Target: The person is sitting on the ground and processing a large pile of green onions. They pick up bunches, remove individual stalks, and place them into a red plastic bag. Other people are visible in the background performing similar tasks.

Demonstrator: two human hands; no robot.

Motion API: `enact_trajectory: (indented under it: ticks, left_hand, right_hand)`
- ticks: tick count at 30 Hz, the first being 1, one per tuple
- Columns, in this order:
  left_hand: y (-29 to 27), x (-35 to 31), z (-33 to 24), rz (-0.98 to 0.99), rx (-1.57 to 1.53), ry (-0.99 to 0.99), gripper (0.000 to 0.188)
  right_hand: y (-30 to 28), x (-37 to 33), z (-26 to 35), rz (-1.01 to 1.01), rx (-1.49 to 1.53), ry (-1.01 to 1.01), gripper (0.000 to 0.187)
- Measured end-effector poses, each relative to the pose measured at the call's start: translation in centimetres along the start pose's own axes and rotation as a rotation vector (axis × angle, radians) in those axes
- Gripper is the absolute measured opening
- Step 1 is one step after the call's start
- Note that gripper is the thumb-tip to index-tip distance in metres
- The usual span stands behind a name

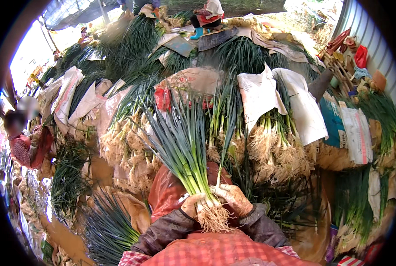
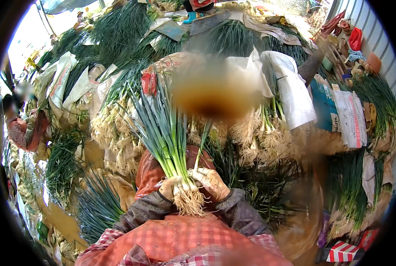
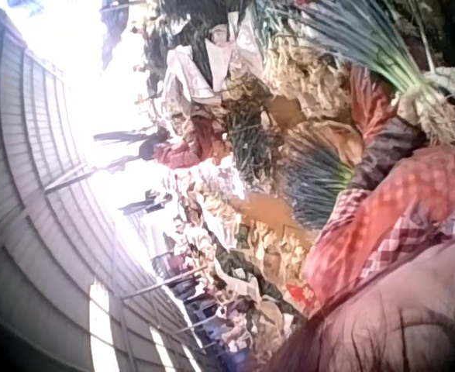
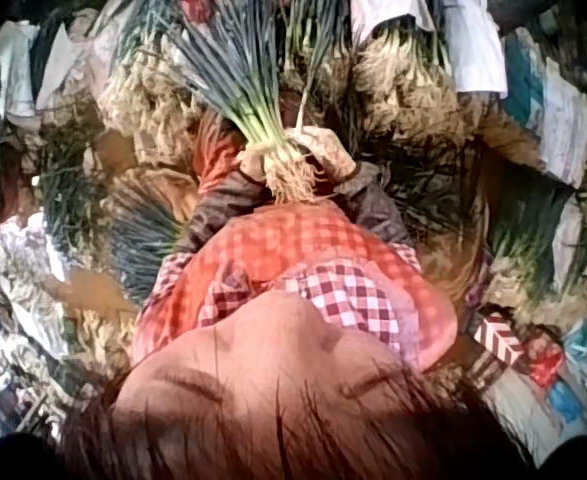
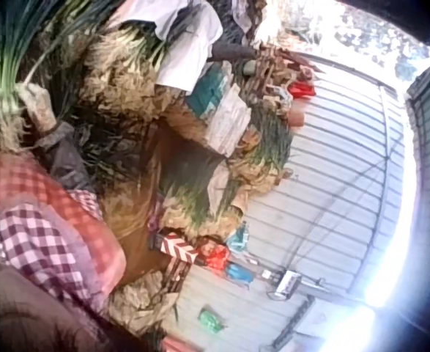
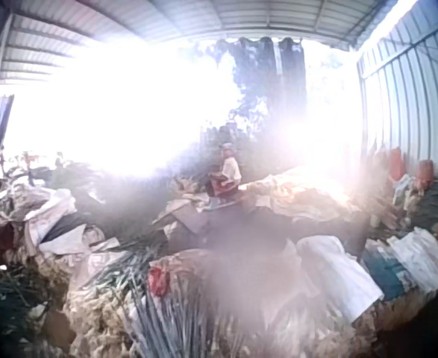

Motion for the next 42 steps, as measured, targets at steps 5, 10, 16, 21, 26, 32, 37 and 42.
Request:
enact_trajectory:
  ticks: [5,10,16,21,26,32,37,42]
  left_hand:
    - [0.5,0.1,-0.2,-0.004,0.158,-0.003,0.065]
    - [1.6,0.2,-0.2,-0.033,0.156,0.024,0.061]
    - [-0.8,-0.9,1.1,-0.076,-0.078,0.021,0.05]
    - [0.8,-0.5,0.1,-0.091,0.139,-0.093,0.047]
    - [1.9,-1.1,0.7,-0.163,0.179,-0.109,0.041]
    - [-0.4,-0.8,0.7,-0.036,0.062,-0.065,0.041]
    - [-1.0,-0.2,0.9,0.05,0.007,-0.045,0.041]
    - [-2.6,0.6,1.0,0.054,-0.02,-0.072,0.064]
  right_hand:
    - [-0.3,2.9,-3.5,-0.355,0.944,0.83,0.037]
    - [-1.4,3.7,-4.0,-0.235,0.148,0.478,0.027]
    - [-3.0,-1.2,1.9,-0.575,0.521,0.606,0.026]
    - [-4.4,-6.8,-2.4,-0.151,0.226,1.033,0.035]
    - [-0.3,3.0,-2.9,-0.185,0.065,0.786,0.036]
    - [2.4,2.6,-2.2,-0.152,0.575,1.042,0.03]
    - [2.0,6.2,-6.2,0.098,-0.017,0.657,0.033]
    - [-0.6,10.8,-6.3,-0.378,0.006,0.637,0.029]
Point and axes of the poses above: each hand's wrist, its own x-axis towards the middle knuckle, its own y-axis out of the palm, z = x × y, the point moved 4 cm from there along x, towards the middle knuckle
